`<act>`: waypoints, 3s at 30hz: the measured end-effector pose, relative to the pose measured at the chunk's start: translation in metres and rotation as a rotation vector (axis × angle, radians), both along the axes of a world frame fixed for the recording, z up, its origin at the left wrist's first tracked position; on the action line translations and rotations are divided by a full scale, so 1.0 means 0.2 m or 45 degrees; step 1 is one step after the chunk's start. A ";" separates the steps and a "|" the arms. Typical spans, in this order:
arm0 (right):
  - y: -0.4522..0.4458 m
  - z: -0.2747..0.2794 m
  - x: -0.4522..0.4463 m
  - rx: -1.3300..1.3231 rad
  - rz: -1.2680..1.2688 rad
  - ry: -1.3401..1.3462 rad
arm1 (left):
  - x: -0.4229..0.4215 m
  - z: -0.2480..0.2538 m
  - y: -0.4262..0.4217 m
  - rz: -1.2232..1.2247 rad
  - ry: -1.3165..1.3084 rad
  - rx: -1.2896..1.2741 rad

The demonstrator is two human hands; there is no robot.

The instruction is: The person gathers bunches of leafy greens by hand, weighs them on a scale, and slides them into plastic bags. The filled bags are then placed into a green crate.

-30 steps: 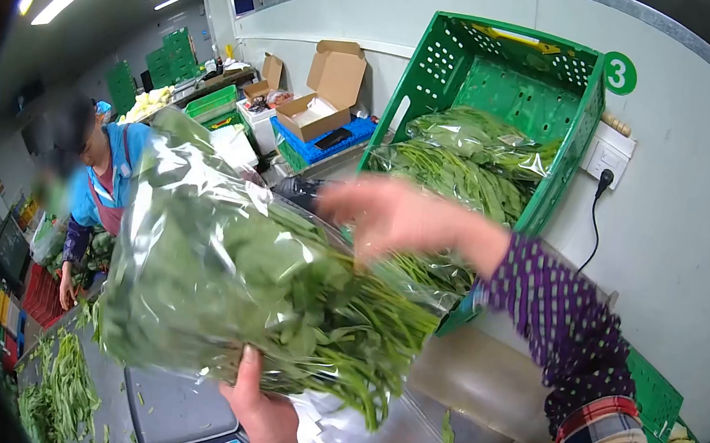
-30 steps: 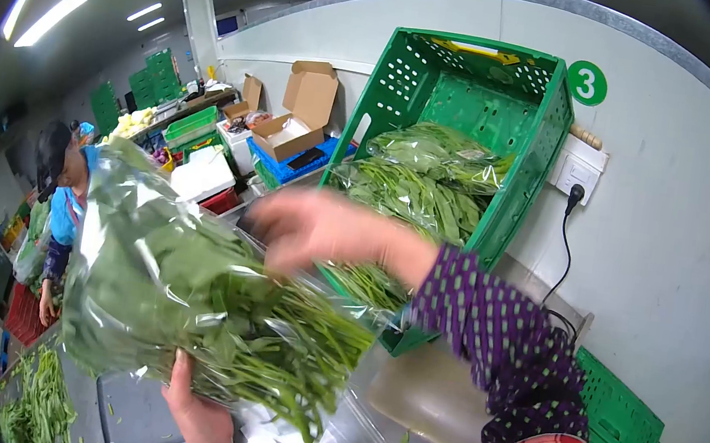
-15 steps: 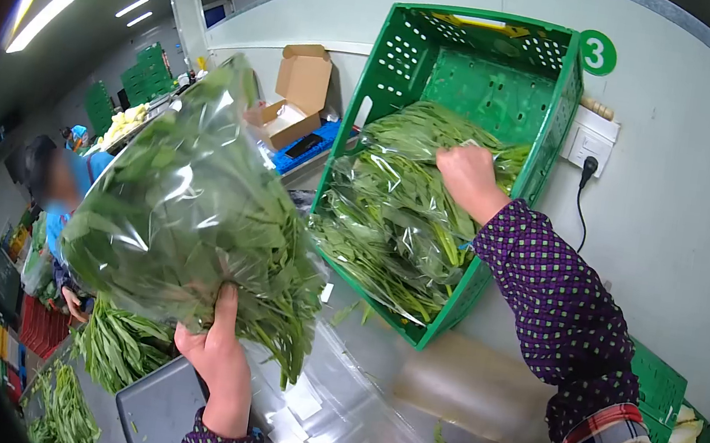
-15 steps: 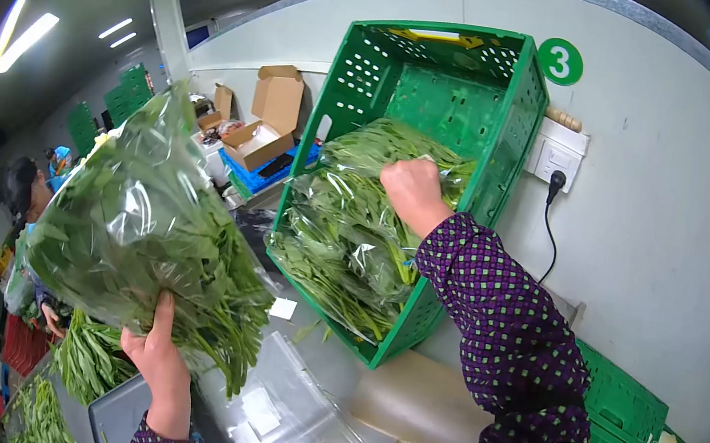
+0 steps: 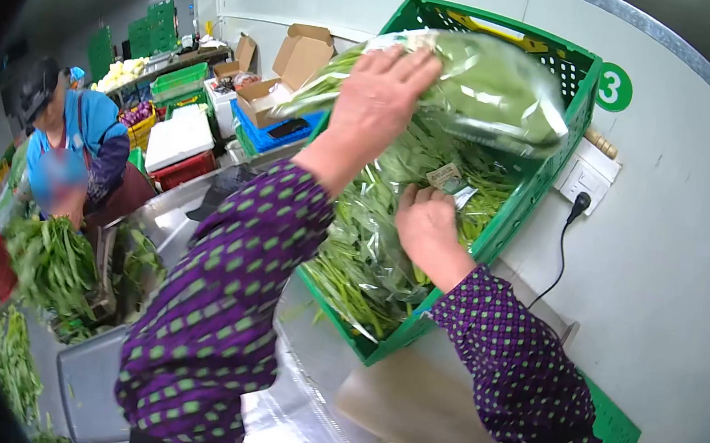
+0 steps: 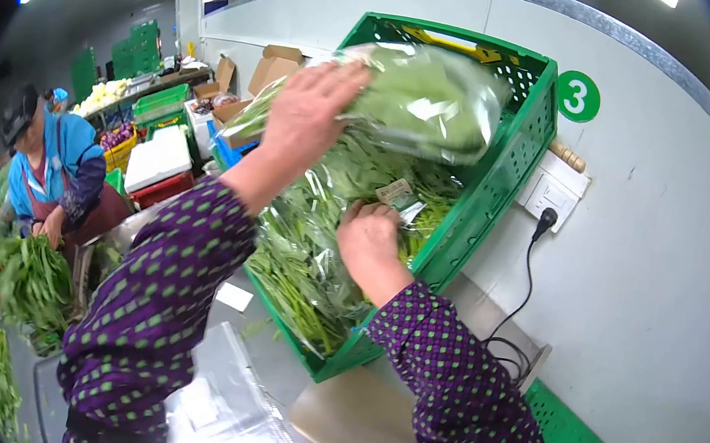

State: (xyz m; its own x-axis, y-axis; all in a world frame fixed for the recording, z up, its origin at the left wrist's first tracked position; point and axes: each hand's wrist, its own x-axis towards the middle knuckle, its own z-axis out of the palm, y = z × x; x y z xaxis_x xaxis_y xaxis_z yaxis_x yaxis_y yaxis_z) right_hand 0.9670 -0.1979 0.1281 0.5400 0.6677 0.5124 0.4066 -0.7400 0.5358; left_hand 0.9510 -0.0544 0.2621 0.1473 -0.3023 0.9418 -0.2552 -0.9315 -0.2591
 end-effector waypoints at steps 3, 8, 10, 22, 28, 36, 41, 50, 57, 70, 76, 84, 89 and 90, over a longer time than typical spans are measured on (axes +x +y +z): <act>0.00 -0.01 0.00 0.167 0.103 0.062 | 0.27 -0.25 -0.12 0.325 0.338 0.215; -0.02 0.00 -0.02 0.145 0.113 0.136 | 0.41 -0.61 -0.14 0.044 0.756 -0.293; 0.01 0.00 -0.02 0.149 0.113 0.037 | 0.34 -0.57 -0.10 -0.027 0.768 -0.327; -0.09 0.11 -0.41 0.505 0.934 0.081 | -1.73 -1.11 -0.13 -0.045 0.935 -0.924; -0.57 -0.47 -1.36 0.138 0.510 1.355 | -2.91 -1.39 -0.33 0.613 1.132 -1.319; -1.21 -0.87 -0.92 0.578 -0.092 0.411 | -3.22 -1.44 -0.46 0.708 1.142 -1.465; -1.45 -0.96 -0.96 1.259 -0.591 1.580 | -3.65 -1.54 -0.33 1.116 0.851 -1.722; -1.65 -1.15 -1.10 2.258 -0.459 1.873 | -4.24 -1.71 -0.02 1.675 0.895 -1.769; -1.42 -0.83 -1.28 2.144 -0.006 1.523 | -4.15 -1.75 0.28 1.895 0.744 -1.666; -0.32 -0.37 -2.51 -0.916 1.007 2.006 | -4.11 -1.67 0.40 1.962 0.732 -1.751; 0.44 -0.68 -3.07 -0.015 1.108 2.473 | -4.20 -1.62 0.30 1.457 0.648 -2.167; 1.04 -1.10 -3.66 0.686 0.396 3.179 | -4.39 -1.58 0.14 1.225 0.834 -2.183; 1.16 -1.09 -3.71 0.543 0.567 3.028 | -4.38 -1.76 0.08 1.410 1.364 -2.011; 1.18 -1.11 -3.71 0.532 0.563 3.024 | -4.36 -1.77 0.07 1.459 1.350 -1.866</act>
